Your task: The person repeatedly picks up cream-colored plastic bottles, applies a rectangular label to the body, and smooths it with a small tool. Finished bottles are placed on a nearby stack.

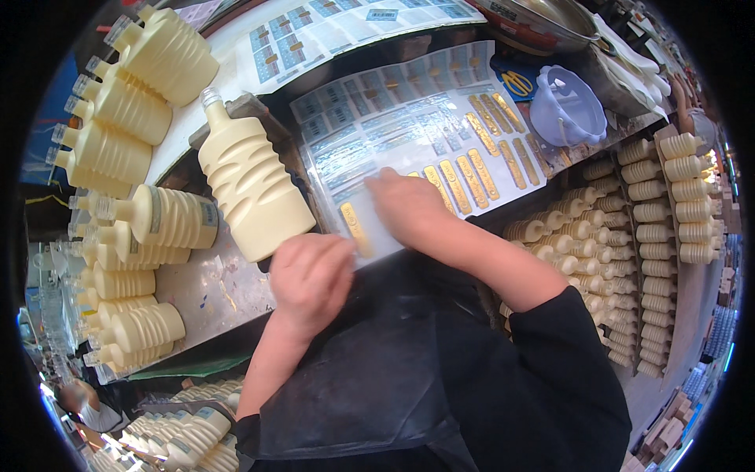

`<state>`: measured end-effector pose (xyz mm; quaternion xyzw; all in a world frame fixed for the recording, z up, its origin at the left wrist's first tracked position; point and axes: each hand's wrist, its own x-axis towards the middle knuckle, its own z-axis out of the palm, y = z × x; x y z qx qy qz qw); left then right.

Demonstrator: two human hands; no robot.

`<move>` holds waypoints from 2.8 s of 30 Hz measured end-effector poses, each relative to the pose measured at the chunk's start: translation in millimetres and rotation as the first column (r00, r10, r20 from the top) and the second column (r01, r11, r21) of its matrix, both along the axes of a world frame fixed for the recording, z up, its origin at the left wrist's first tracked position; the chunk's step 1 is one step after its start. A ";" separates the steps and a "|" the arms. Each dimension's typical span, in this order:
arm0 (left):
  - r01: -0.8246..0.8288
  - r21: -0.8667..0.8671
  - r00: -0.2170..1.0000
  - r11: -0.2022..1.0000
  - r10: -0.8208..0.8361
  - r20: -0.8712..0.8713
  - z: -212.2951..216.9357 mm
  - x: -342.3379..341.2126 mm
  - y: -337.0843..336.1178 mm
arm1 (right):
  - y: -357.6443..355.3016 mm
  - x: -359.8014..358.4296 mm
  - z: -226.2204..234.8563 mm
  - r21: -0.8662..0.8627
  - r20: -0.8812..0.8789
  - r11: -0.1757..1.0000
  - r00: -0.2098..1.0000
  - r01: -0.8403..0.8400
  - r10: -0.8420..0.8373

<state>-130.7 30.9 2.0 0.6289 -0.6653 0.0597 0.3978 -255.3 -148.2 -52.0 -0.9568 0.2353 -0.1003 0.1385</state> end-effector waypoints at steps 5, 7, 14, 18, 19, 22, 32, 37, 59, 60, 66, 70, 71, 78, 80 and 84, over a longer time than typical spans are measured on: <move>-0.001 0.327 0.985 0.945 -0.055 0.162 -27.4 -7.6 -18.7 | 3.8 -5.8 -5.9 -0.026 -0.072 1.000 0.997 -0.003 0.001; -0.032 0.397 0.978 0.917 -0.053 0.200 -34.9 -7.5 -20.3 | 2.9 -12.0 -7.5 -0.015 -0.021 1.000 0.999 -0.027 0.027; -0.045 0.389 0.974 0.920 -0.046 0.222 -42.6 -7.1 -20.3 | 24.9 -38.9 13.1 0.138 -0.202 0.990 0.978 -0.027 0.055; -0.034 0.382 0.975 0.924 -0.054 0.217 -37.9 -5.8 -19.1 | 31.1 -55.1 20.9 0.212 -0.055 0.973 0.993 -0.093 0.106; 0.015 0.310 0.981 0.950 -0.074 0.182 -36.5 -6.3 -17.4 | 29.5 -56.3 20.9 0.209 -0.043 0.972 0.992 -0.109 0.121; 0.091 0.101 0.988 0.991 -0.103 0.118 -24.6 -0.9 -8.2 | 31.4 -60.5 12.6 0.138 -0.130 0.982 0.980 -0.131 0.149; -0.565 0.018 0.723 0.825 0.506 -0.470 -0.6 71.6 12.6 | -12.6 -17.9 39.9 0.755 -0.054 0.652 0.998 0.069 -0.043; -0.330 0.176 0.230 0.927 0.260 -0.938 -5.7 97.0 -5.3 | -46.1 81.5 108.0 0.780 0.002 0.626 1.000 0.008 -0.015; -0.429 0.271 0.292 0.862 0.417 -0.861 3.6 156.3 -44.1 | -59.5 156.2 128.7 -0.554 0.140 0.560 0.595 -0.615 0.792; -0.413 0.249 0.257 0.876 0.374 -0.891 0.7 157.0 -43.4 | -59.8 156.3 126.2 -0.549 0.153 0.566 0.591 -0.615 0.792; -0.340 0.118 0.058 0.933 0.146 -0.988 5.1 149.2 -37.2 | -64.7 157.2 111.5 -0.536 0.218 0.602 0.592 -0.592 0.776; -0.347 0.107 0.024 0.932 0.124 -0.992 7.9 144.0 -37.9 | -68.2 157.5 106.6 -0.528 0.243 0.614 0.589 -0.586 0.771; -0.348 0.090 0.002 0.933 0.097 -0.995 8.2 142.9 -37.6 | -68.8 157.2 106.0 -0.529 0.248 0.615 0.586 -0.585 0.771; -0.351 0.116 -0.005 0.929 0.122 -0.992 0.8 146.0 -36.2 | -72.3 154.8 94.4 -0.539 0.259 0.620 0.588 -0.571 0.766; -0.352 0.115 -0.002 0.929 0.123 -0.992 -0.5 145.6 -36.3 | -74.9 149.6 92.0 -0.545 0.250 0.625 0.603 -0.559 0.758; -0.365 0.104 0.020 0.925 0.119 -0.993 -0.2 143.9 -36.6 | -81.1 139.9 73.0 -0.496 0.306 0.728 0.690 -0.473 0.656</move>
